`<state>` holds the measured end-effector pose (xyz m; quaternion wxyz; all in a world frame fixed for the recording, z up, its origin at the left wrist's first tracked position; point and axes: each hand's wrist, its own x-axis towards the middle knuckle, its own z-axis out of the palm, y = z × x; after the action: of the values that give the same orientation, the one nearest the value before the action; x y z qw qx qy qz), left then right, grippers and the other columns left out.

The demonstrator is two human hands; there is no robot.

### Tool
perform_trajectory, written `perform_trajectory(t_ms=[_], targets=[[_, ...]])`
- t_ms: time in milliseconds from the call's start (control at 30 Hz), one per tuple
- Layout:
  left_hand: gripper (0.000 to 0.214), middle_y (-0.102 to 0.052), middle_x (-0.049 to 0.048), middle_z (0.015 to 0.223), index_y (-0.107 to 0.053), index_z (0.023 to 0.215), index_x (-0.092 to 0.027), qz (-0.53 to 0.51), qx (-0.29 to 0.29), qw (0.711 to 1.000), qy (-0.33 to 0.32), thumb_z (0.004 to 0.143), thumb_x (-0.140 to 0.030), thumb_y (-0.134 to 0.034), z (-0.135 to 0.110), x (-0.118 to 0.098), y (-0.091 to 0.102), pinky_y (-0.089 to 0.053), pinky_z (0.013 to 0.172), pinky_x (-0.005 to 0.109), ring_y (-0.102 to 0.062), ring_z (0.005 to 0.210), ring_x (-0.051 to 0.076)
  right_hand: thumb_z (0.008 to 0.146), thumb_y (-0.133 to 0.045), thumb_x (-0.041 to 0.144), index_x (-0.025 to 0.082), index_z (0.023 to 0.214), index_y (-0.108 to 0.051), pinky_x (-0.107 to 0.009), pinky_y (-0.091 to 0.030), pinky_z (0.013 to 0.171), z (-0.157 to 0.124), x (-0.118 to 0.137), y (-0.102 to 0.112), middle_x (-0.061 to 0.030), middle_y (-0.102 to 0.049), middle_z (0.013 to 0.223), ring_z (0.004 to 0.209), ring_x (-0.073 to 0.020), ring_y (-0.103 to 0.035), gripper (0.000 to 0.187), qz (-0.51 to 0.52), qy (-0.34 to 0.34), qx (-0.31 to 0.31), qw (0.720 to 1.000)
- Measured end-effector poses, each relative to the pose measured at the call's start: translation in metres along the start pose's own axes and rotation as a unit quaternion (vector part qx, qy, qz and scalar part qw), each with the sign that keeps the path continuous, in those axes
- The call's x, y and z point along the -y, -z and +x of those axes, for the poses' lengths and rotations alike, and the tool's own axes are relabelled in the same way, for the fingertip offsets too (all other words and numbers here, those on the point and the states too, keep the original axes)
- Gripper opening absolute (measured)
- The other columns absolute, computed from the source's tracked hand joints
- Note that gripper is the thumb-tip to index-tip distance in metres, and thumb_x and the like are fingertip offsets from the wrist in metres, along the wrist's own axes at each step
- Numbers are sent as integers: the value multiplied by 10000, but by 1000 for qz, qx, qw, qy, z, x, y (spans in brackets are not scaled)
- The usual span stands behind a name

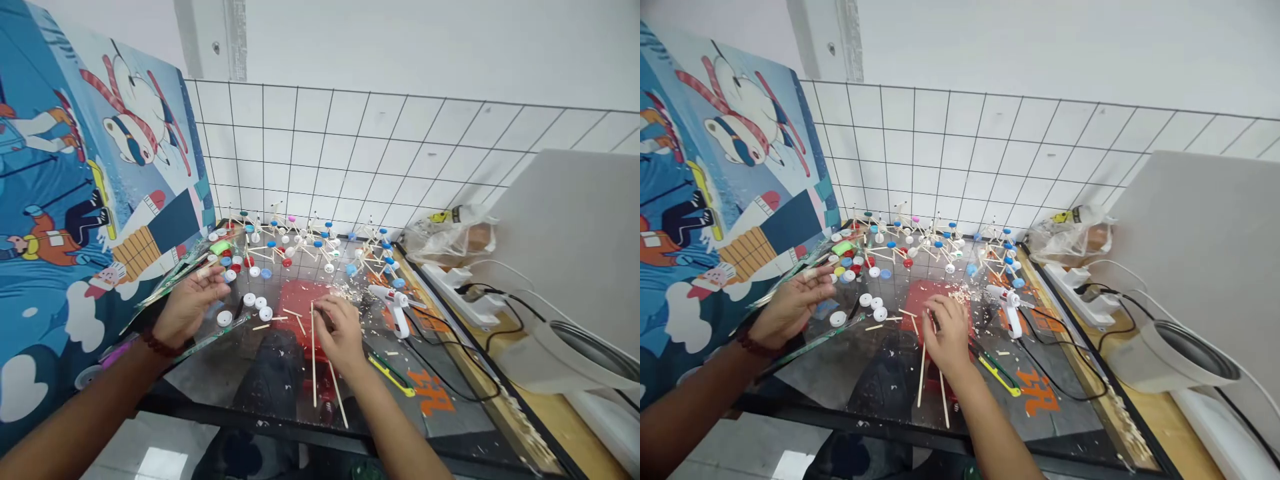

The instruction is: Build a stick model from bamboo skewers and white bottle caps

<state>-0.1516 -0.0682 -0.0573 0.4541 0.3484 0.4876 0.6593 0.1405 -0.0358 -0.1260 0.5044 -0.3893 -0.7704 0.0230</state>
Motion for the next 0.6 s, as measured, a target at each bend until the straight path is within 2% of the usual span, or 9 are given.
perform_trajectory(t_ms=[100, 167, 267, 367, 467, 567, 600], targets=[[347, -681, 36, 756, -718, 891, -124, 99, -53, 989, -95, 569, -128, -846, 49, -22, 11, -576, 686, 289, -655, 698, 157, 854, -557, 138, 251, 1024, -632, -399, -395, 876, -1, 11, 3, -51, -677, 1026, 971, -223, -613, 217, -26, 49, 20, 998], [279, -681, 32, 748, -689, 850, -131, 104, -87, 982, -129, 600, -149, -812, 88, -35, 12, -572, 718, 318, -668, 722, 168, 838, -553, 108, 260, 1035, -629, -410, -381, 891, -2, 19, 5, -46, -682, 1028, 976, -224, -614, 260, -38, 76, 39, 996], [195, -644, 22, 611, -668, 783, -124, 155, -121, 969, -152, 623, -169, -772, 141, -50, 8, -534, 611, 312, -621, 570, 159, 822, -546, 81, 245, 1018, -636, -427, -367, 901, -1, 28, 9, -47, -701, 1020, 955, -226, -623, 271, -58, 121, 57, 989], [185, -596, 9, 530, -678, 725, -137, 333, -154, 913, -179, 687, -310, -731, 182, -60, 1, -430, 501, 289, -491, 448, 130, 809, -550, 73, 222, 963, -661, -427, -370, 880, 2, 31, 12, -54, -735, 958, 890, -222, -643, 242, -74, 164, 37, 983], [270, -572, 27, 502, -644, 592, -163, 440, -134, 866, -196, 725, -393, -690, 212, -63, 0, -417, 571, 298, -536, 542, 177, 823, -554, 92, 222, 893, -686, -408, -375, 825, 7, 29, 8, -38, -762, 854, 790, -206, -667, 197, -78, 190, 5, 979], [179, -591, 42, 533, -616, 531, -185, 527, -88, 823, -191, 640, -260, -737, 235, -56, 6, -421, 696, 308, -604, 735, 248, 849, -544, 112, 246, 811, -690, -394, -382, 803, 5, 24, -4, 3, -763, 755, 696, -181, -675, 202, -76, 181, -25, 980], [163, -594, 45, 542, -606, 515, -188, 540, -78, 818, -183, 613, -204, -736, 240, -52, 9, -420, 728, 315, -610, 781, 265, 855, -545, 118, 260, 784, -687, -393, -389, 816, 3, 23, -8, 20, -758, 728, 669, -173, -673, 213, -75, 168, -41, 982]])
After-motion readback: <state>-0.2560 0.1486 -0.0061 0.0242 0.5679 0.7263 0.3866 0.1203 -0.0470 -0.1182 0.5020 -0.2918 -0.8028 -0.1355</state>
